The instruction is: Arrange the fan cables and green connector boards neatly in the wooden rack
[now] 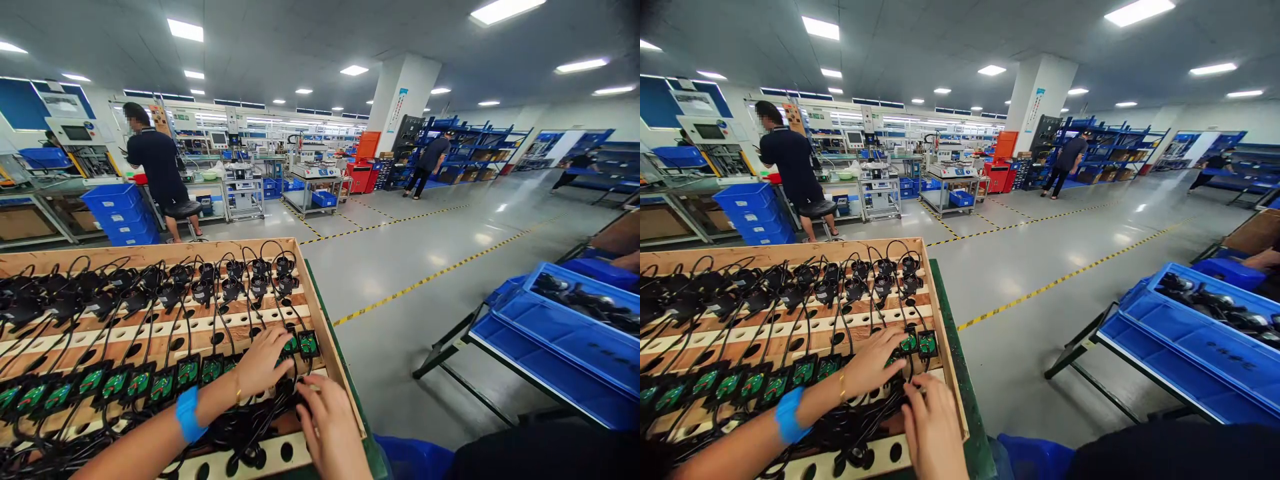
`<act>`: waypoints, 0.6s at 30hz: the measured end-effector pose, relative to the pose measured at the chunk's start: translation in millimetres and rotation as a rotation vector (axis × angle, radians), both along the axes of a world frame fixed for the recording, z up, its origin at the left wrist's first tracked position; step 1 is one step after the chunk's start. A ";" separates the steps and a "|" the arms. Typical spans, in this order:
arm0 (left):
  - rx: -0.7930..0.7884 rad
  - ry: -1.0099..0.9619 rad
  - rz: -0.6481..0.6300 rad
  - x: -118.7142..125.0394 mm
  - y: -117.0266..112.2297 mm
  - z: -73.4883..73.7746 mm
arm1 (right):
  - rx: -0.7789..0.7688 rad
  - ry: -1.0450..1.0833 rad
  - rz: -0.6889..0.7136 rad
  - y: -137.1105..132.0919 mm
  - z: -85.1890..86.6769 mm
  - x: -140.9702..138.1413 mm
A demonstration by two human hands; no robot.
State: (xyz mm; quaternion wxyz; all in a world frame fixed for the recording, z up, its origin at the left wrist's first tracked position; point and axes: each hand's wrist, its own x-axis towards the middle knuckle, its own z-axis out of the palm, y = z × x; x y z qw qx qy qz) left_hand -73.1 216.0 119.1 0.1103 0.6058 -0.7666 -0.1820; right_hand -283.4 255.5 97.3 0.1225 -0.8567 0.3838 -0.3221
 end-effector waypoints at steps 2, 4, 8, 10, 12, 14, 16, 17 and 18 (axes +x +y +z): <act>-0.003 -0.076 0.043 -19.0 -33.2 -14.0 | -0.082 -0.024 -0.063 -6.5 21.9 -15.2; 0.033 -0.167 0.048 -35.6 -55.6 -27.5 | -0.110 -0.036 -0.069 -7.4 29.5 -25.1; 0.025 -0.213 0.075 -48.0 -62.8 -49.5 | -0.191 -0.102 -0.070 10.1 0.5 -18.4; 0.000 -0.188 0.098 -46.1 -60.5 -53.8 | -0.226 -0.119 -0.147 17.8 -21.7 -2.5; 0.022 -0.180 0.101 -43.5 -62.1 -52.6 | -0.192 -0.086 -0.245 15.6 -38.9 16.5; 0.065 -0.183 0.076 -42.0 -67.8 -48.5 | -0.116 -0.015 -0.349 1.5 -49.9 33.5; 0.099 -0.193 0.042 -41.1 -74.6 -45.5 | -0.054 0.067 -0.406 -20.3 -57.5 44.8; 0.115 -0.198 0.027 -40.5 -77.5 -45.4 | -0.016 0.102 -0.411 -31.6 -61.1 48.2; 0.132 -0.198 0.017 -39.7 -79.9 -46.5 | 0.036 0.130 -0.401 -42.1 -64.8 50.1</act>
